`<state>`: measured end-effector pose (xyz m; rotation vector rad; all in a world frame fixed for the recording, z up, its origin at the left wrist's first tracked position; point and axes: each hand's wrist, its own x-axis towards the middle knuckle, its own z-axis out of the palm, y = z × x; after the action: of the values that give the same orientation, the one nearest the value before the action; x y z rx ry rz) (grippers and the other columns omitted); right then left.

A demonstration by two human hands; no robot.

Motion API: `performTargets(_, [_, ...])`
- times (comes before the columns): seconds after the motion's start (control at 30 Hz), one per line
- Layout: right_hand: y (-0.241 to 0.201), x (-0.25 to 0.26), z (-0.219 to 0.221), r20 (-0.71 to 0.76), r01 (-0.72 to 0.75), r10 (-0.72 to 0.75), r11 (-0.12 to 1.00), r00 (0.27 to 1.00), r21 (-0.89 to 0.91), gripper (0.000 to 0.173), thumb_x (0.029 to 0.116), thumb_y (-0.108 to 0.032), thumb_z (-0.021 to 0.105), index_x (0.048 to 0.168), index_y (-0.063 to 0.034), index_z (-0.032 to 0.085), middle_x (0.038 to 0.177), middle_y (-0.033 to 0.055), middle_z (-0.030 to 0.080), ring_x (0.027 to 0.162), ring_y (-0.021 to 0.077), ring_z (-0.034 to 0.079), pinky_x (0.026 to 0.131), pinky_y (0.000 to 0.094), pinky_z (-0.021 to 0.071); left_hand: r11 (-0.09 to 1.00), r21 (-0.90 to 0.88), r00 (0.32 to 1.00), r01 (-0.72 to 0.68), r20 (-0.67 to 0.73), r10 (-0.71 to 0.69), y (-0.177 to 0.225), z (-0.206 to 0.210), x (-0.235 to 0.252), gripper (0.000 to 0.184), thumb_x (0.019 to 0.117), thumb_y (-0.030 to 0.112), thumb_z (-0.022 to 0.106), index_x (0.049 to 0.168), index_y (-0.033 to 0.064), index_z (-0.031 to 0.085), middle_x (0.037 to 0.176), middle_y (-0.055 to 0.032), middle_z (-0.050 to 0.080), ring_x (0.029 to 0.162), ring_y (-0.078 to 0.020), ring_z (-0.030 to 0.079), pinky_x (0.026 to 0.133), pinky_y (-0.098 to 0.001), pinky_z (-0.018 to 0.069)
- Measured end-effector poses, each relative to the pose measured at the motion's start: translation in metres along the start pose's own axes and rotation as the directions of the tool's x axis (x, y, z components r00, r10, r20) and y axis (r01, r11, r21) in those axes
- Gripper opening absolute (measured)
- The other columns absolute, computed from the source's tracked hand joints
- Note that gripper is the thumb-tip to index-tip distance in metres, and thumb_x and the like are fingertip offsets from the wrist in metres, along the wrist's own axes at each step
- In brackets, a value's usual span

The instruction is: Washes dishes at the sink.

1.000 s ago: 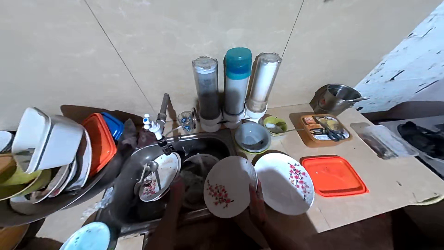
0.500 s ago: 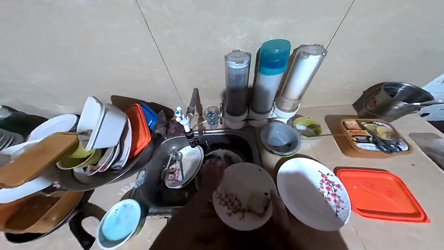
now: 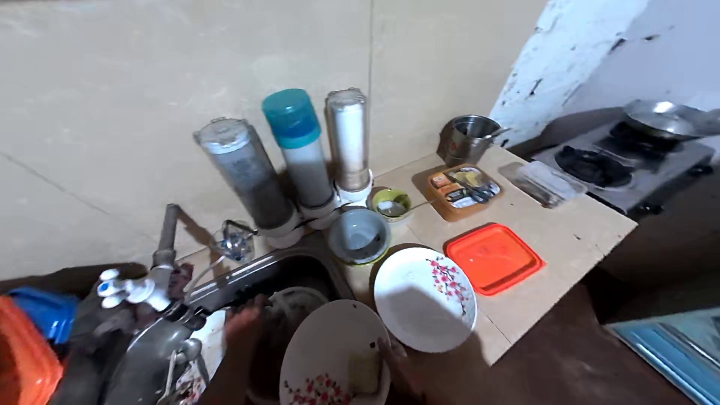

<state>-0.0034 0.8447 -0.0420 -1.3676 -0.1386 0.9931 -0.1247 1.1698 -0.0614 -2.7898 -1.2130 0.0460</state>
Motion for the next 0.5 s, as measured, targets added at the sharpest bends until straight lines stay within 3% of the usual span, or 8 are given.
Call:
performTargets(0.07, [-0.002,0.001,0.001,0.029,-0.022,0.021,0.999,0.999,0.035,0.042,0.111,-0.017,0.038,0.144,0.0079,0.044,0.125,0.0193,0.063,0.108,0.0128,0.064,0.098,0.0297,0.0519,0.997,-0.016,0.997,-0.072,-0.006,0.072,0.0,-0.011,-0.007,0.026,0.1039,0.008,0.052,0.123,-0.0007,0.067,0.117,-0.0292,0.07,0.114,-0.0495,0.065,0.104,-0.0656,0.0434])
performTargets(0.13, [-0.003,0.001,0.0,0.056,-0.062,0.059,0.997,0.997,0.045,0.044,0.1113,-0.019,0.038,0.148,0.0058,0.041,0.133,0.0212,0.06,0.116,0.0174,0.063,0.103,0.0335,0.0495,0.998,-0.048,0.99,-0.047,0.134,0.053,0.002,-0.02,-0.013,0.03,0.1039,0.01,0.053,0.13,0.0007,0.066,0.135,-0.0302,0.06,0.123,-0.0507,0.059,0.102,-0.0664,0.0454])
performTargets(0.17, [-0.003,0.002,-0.001,0.072,-0.065,0.062,0.997,0.995,0.039,0.045,0.1113,-0.019,0.039,0.15,0.0051,0.039,0.135,0.0215,0.059,0.119,0.0186,0.062,0.105,0.0345,0.0484,0.991,-0.134,0.994,-0.004,0.106,0.019,0.002,-0.023,-0.015,0.03,0.1013,0.008,0.056,0.129,0.001,0.067,0.138,-0.0311,0.057,0.123,-0.0519,0.058,0.099,-0.0672,0.0486])
performTargets(0.23, [0.0,0.005,-0.002,0.095,-0.046,0.041,0.997,0.995,0.055,0.046,0.1114,-0.019,0.038,0.151,0.0051,0.037,0.138,0.0219,0.057,0.121,0.0187,0.06,0.106,0.0344,0.0475,0.955,-0.295,0.999,0.032,0.014,-0.029,0.009,-0.035,-0.017,0.03,0.0995,0.005,0.059,0.127,0.0006,0.068,0.136,-0.033,0.057,0.122,-0.0529,0.058,0.098,-0.0676,0.0486])
performTargets(0.3, [0.004,0.006,-0.002,0.108,-0.025,0.016,0.996,0.994,0.082,0.046,0.1112,-0.017,0.039,0.151,0.0051,0.037,0.136,0.0212,0.058,0.119,0.0171,0.061,0.104,0.033,0.0482,0.895,-0.444,0.999,-0.049,-0.011,0.049,0.026,-0.052,-0.021,0.029,0.0985,0.004,0.061,0.126,-0.0033,0.069,0.126,-0.0331,0.064,0.119,-0.0518,0.061,0.102,-0.0662,0.0464])
performTargets(0.4, [0.009,0.01,-0.002,0.144,0.006,-0.019,0.996,0.989,0.091,0.046,0.1111,-0.018,0.038,0.15,0.0052,0.037,0.137,0.0207,0.058,0.119,0.016,0.061,0.104,0.0322,0.0489,0.776,-0.607,0.982,-0.172,-0.04,0.186,0.092,-0.094,-0.033,0.032,0.1014,0.013,0.061,0.127,-0.0062,0.065,0.118,-0.0264,0.07,0.11,-0.041,0.069,0.1,-0.058,0.0514])
performTargets(0.5, [0.008,0.012,-0.002,0.153,0.006,-0.022,0.994,0.988,0.108,0.044,0.1107,-0.016,0.039,0.149,0.0057,0.038,0.134,0.0198,0.059,0.115,0.0143,0.062,0.102,0.0312,0.0494,0.637,-0.75,0.939,-0.177,0.064,0.337,0.179,-0.129,-0.036,0.034,0.1036,0.024,0.061,0.124,-0.0036,0.066,0.106,-0.0193,0.072,0.091,-0.0265,0.071,0.086,-0.0455,0.0584])
